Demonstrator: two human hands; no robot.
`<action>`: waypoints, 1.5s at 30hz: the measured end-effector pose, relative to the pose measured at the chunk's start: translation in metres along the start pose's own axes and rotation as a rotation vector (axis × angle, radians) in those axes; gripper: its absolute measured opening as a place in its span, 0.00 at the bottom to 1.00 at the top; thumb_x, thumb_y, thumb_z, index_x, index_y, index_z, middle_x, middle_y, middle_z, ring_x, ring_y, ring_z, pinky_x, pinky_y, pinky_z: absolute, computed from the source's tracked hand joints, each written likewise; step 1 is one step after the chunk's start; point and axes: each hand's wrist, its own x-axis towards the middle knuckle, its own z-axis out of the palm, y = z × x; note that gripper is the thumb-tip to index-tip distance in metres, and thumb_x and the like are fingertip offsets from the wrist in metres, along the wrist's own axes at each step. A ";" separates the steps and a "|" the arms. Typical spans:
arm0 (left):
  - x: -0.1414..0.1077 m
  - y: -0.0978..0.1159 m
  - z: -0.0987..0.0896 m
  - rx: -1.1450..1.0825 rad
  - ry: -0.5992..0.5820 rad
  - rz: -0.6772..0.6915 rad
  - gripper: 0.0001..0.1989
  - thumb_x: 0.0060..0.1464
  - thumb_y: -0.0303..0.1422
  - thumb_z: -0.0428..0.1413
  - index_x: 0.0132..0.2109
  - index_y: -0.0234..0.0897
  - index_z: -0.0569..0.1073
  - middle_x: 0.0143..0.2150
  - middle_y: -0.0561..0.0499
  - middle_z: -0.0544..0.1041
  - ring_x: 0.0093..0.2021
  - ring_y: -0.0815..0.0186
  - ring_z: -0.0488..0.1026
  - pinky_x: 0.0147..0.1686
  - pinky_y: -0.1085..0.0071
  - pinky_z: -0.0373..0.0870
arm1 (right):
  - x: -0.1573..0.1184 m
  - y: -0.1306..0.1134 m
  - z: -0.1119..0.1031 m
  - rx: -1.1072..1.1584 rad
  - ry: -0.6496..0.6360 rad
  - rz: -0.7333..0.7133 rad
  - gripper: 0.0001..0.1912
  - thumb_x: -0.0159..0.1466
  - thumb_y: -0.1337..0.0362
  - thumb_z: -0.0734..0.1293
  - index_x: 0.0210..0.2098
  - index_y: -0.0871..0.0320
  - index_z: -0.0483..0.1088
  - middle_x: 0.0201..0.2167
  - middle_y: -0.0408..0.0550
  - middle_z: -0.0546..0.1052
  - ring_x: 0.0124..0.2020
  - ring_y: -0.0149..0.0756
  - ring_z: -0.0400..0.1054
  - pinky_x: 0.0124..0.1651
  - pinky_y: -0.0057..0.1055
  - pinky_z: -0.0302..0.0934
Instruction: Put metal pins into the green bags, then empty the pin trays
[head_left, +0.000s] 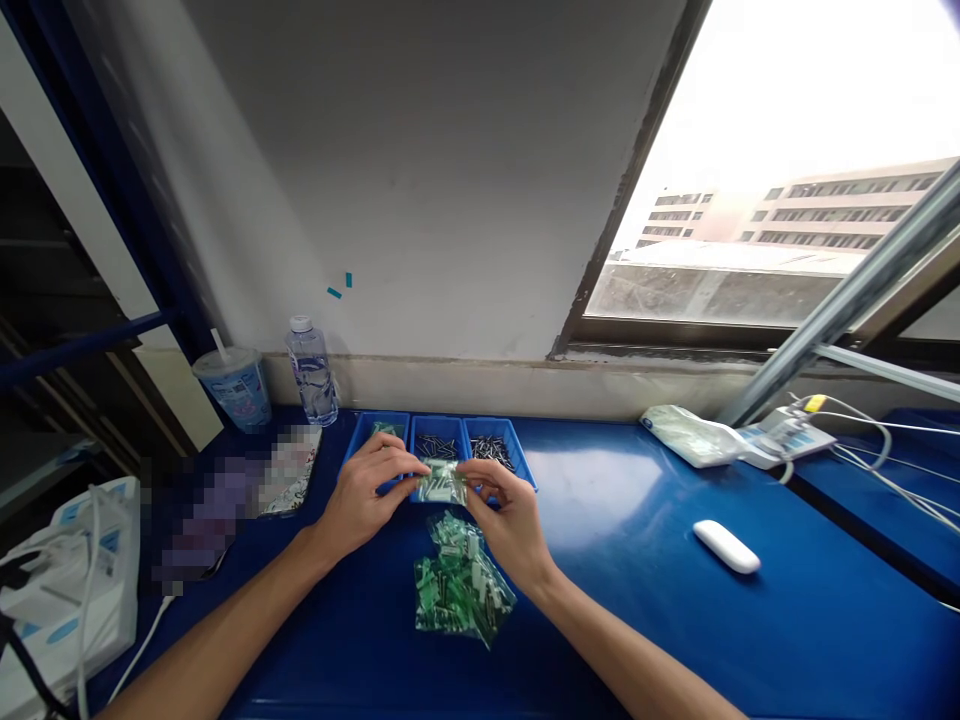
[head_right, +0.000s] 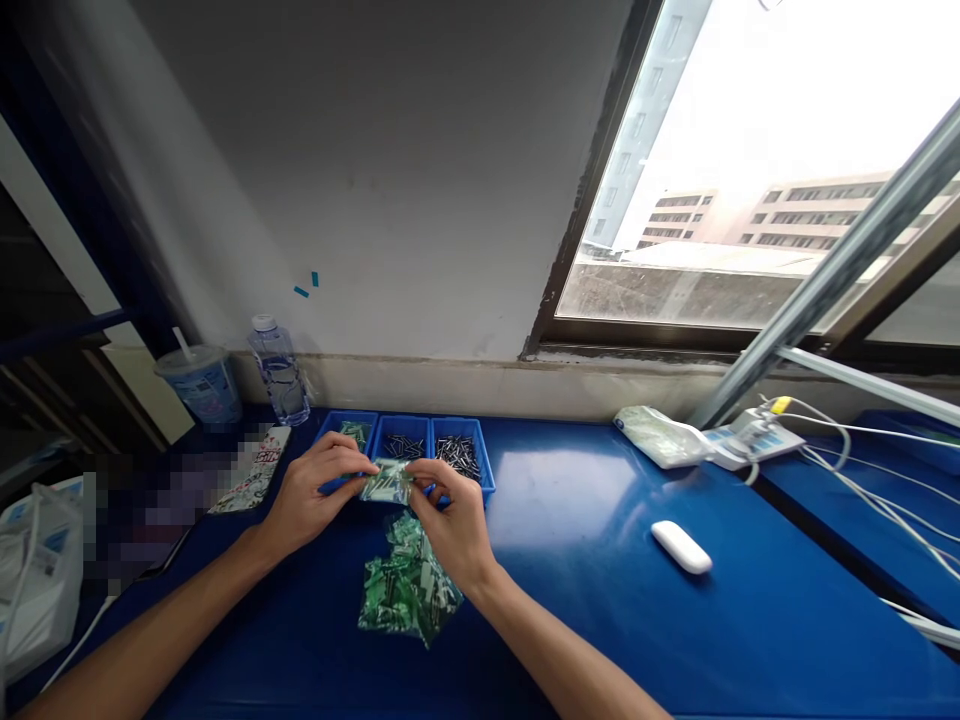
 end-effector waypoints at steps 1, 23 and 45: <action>0.000 0.001 0.000 0.011 0.010 0.012 0.04 0.67 0.31 0.61 0.44 0.42 0.81 0.39 0.48 0.82 0.45 0.60 0.75 0.44 0.64 0.77 | 0.000 0.000 0.001 -0.008 -0.004 -0.005 0.06 0.69 0.60 0.70 0.40 0.55 0.77 0.31 0.46 0.77 0.26 0.32 0.66 0.28 0.30 0.62; 0.004 -0.072 -0.028 0.202 0.045 -0.764 0.18 0.61 0.47 0.58 0.45 0.38 0.83 0.43 0.45 0.86 0.46 0.50 0.83 0.46 0.60 0.77 | -0.006 0.004 0.007 -0.150 -0.193 -0.188 0.18 0.76 0.54 0.64 0.30 0.54 0.69 0.24 0.42 0.70 0.24 0.31 0.60 0.27 0.30 0.55; -0.010 -0.074 -0.008 0.448 -0.457 -0.407 0.24 0.75 0.41 0.41 0.63 0.42 0.77 0.66 0.44 0.77 0.67 0.54 0.72 0.73 0.43 0.51 | -0.004 -0.003 0.000 -0.468 -0.676 -0.478 0.23 0.64 0.42 0.74 0.44 0.55 0.80 0.30 0.48 0.80 0.32 0.40 0.70 0.40 0.39 0.62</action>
